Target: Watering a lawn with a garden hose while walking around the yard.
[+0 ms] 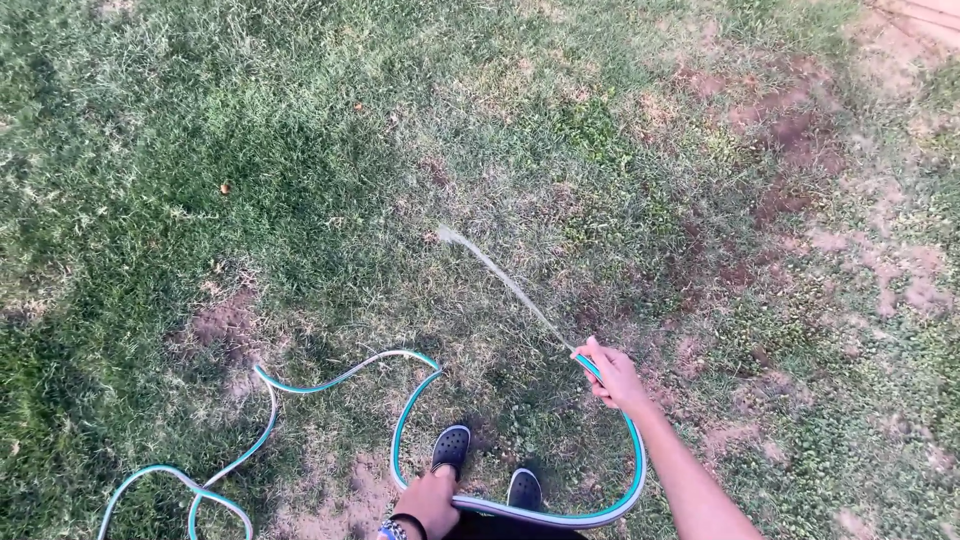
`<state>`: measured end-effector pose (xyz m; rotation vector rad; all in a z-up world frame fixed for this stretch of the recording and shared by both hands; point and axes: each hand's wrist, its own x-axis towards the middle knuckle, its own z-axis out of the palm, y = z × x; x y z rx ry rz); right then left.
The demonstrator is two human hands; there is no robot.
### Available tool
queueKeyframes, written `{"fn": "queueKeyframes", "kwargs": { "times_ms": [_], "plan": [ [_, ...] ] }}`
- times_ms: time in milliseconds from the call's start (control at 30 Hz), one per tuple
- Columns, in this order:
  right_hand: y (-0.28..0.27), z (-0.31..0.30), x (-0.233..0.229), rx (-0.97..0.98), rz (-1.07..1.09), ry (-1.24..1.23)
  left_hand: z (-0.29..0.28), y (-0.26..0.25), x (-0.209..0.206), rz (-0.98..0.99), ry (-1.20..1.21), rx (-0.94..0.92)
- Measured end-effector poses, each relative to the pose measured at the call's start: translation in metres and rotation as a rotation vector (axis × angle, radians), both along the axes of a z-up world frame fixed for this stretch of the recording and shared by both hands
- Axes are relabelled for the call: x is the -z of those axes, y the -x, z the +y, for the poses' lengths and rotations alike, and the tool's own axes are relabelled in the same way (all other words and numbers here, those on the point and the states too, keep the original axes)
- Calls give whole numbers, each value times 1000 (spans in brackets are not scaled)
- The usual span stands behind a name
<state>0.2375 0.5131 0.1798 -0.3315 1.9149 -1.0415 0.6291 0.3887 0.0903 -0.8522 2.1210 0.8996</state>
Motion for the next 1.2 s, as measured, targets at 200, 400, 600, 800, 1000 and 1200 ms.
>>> {"fn": "queueKeyframes", "kwargs": {
  "times_ms": [200,400,600,800,1000,1200],
  "plan": [
    [0,5,2,-23,41,-2,-2,1,-10,-23,-37,-19],
    [-2,14,7,-6,-3,-168,-2,-1,-4,12,-35,-40],
    [-11,17,-6,14,-80,-178,-2,-4,0,42,-29,-22],
    [-17,10,-13,-102,-1,-267,0,-8,8,66,7,11],
    [-18,14,-11,-47,-26,-210,-1,-9,6,64,-3,33],
    [-14,30,2,-128,44,-297,-2,-9,3,52,-26,15]
  ]
}}
